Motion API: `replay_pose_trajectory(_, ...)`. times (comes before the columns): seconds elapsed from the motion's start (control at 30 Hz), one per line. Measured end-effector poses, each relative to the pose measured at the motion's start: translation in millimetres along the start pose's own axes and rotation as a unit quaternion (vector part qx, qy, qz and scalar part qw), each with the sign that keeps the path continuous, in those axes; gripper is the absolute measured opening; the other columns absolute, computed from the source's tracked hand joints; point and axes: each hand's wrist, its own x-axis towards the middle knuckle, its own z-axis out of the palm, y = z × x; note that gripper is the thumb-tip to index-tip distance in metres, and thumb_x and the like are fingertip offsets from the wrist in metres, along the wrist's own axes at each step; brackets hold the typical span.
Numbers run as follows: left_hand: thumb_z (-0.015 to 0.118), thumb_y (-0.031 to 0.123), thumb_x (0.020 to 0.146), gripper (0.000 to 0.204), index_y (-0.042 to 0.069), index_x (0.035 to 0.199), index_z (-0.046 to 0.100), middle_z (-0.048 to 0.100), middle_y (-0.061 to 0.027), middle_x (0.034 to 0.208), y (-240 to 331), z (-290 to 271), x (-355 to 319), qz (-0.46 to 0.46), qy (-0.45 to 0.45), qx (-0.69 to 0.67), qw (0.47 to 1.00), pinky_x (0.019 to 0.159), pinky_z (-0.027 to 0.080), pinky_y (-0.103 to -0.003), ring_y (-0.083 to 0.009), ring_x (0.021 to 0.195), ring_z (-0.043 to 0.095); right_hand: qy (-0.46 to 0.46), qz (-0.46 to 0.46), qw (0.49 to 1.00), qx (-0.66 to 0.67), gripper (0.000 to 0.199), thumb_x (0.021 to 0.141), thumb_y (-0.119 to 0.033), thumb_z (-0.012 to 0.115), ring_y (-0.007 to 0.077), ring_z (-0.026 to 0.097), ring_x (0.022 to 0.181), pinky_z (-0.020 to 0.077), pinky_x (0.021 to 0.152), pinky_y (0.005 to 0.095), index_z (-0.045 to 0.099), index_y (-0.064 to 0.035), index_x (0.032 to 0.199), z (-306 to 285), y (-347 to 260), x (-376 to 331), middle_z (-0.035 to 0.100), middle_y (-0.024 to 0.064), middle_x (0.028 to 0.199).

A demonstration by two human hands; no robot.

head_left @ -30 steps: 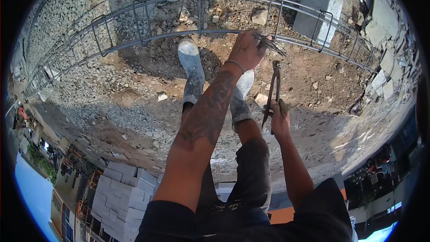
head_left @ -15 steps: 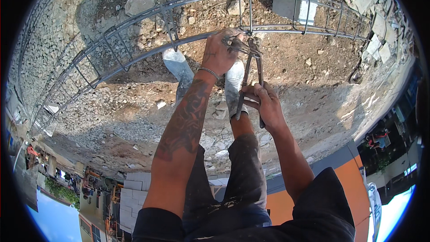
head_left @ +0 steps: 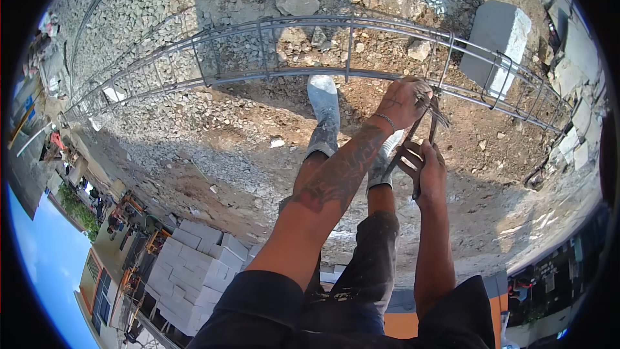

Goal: The person picks up tie wires from the ground and fastens the intersecting steel rebars of a reinforcement cage together using the wires and pliers.

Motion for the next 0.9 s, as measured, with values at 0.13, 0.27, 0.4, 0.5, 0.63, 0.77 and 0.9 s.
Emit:
replay_pose_trajectory(0.13,0.06,0.019,0.064,0.014,0.006,0.066,0.058,0.056,-0.0102,0.075,11.8,37.4,-12.1,0.004,0.147,0.038,0.988,0.074,0.042,-0.038,-0.0282,0.082,0.053,0.061,0.016,0.998,0.02,0.041,0.091,-0.031,0.039,0.022,0.052,0.101,0.039,0.088,0.0388,0.039,0.0033,0.113,-16.9,-8.8,30.6,0.045,0.0153,0.117)
replay_pose_trajectory(0.27,0.058,0.014,0.061,0.013,0.004,0.066,0.064,0.061,-0.0152,0.066,14.9,-18.9,-93.2,-0.05,-0.04,0.189,0.98,0.066,0.047,-0.041,-0.0315,0.071,0.061,-0.139,0.019,0.985,-0.098,0.044,0.091,-0.035,0.036,0.024,0.058,0.086,0.0457,0.076,0.0406,0.045,0.0041,0.109,79.2,9.5,61.9,0.052,0.0167,0.105)
replay_pose_trajectory(0.4,0.056,0.018,0.068,0.02,0.001,0.076,0.062,0.061,-0.0197,0.079,39.6,-109.7,-205.8,-0.298,0.044,0.141,0.943,0.07,0.048,-0.043,-0.0346,0.082,0.059,-0.246,-0.059,0.953,-0.165,0.042,0.09,-0.034,0.037,0.0238,0.057,0.082,0.0452,0.072,0.0399,0.046,0.003,0.107,72.4,-55.2,101.6,0.052,0.0165,0.101)
replay_pose_trajectory(0.5,0.053,0.022,0.073,0.024,0.006,0.09,0.058,0.059,-0.0173,0.091,49.2,-147.2,-363.9,-0.481,0.28,0.169,0.813,0.071,0.046,-0.046,-0.0355,0.09,0.056,-0.327,-0.074,0.92,-0.202,0.041,0.089,-0.034,0.038,0.0236,0.057,0.079,0.0449,0.069,0.0394,0.047,0.0021,0.106,79.4,-61.6,115.6,0.053,0.0164,0.097)
replay_pose_trajectory(0.63,0.057,0.034,0.072,0.037,0.008,0.099,0.06,0.061,-0.0174,0.094,107.9,-125.7,-504.8,-0.67,0.428,0.13,0.592,0.074,0.047,-0.042,-0.0311,0.094,0.057,-0.382,-0.089,0.886,-0.247,0.039,0.089,-0.033,0.039,0.0234,0.056,0.074,0.0444,0.065,0.0387,0.047,0.001,0.105,62.9,-65.1,143.9,0.053,0.0162,0.093)
replay_pose_trajectory(0.77,0.058,0.029,0.081,0.049,0.003,0.121,0.044,0.059,-0.0114,0.079,294.2,-274.1,-631.5,-0.488,0.657,-0.224,0.53,0.056,0.051,-0.032,-0.0186,0.063,0.059,-0.38,-0.134,0.851,-0.336,0.037,0.088,-0.033,0.04,0.0231,0.055,0.07,0.0439,0.061,0.0381,0.048,-0.0002,0.103,2.7,-159.3,165.2,0.054,0.016,0.089)
replay_pose_trajectory(0.9,0.051,0.02,0.08,0.022,0.002,0.09,0.056,0.062,-0.0083,0.076,482.5,-316.4,-798.5,-0.742,0.652,-0.006,0.156,0.055,0.046,-0.032,-0.0157,0.056,0.056,-0.444,-0.143,0.806,-0.366,0.035,0.087,-0.032,0.041,0.0229,0.055,0.066,0.0434,0.057,0.0374,0.049,-0.0013,0.102,63.6,-131.4,171.1,0.054,0.0157,0.084)
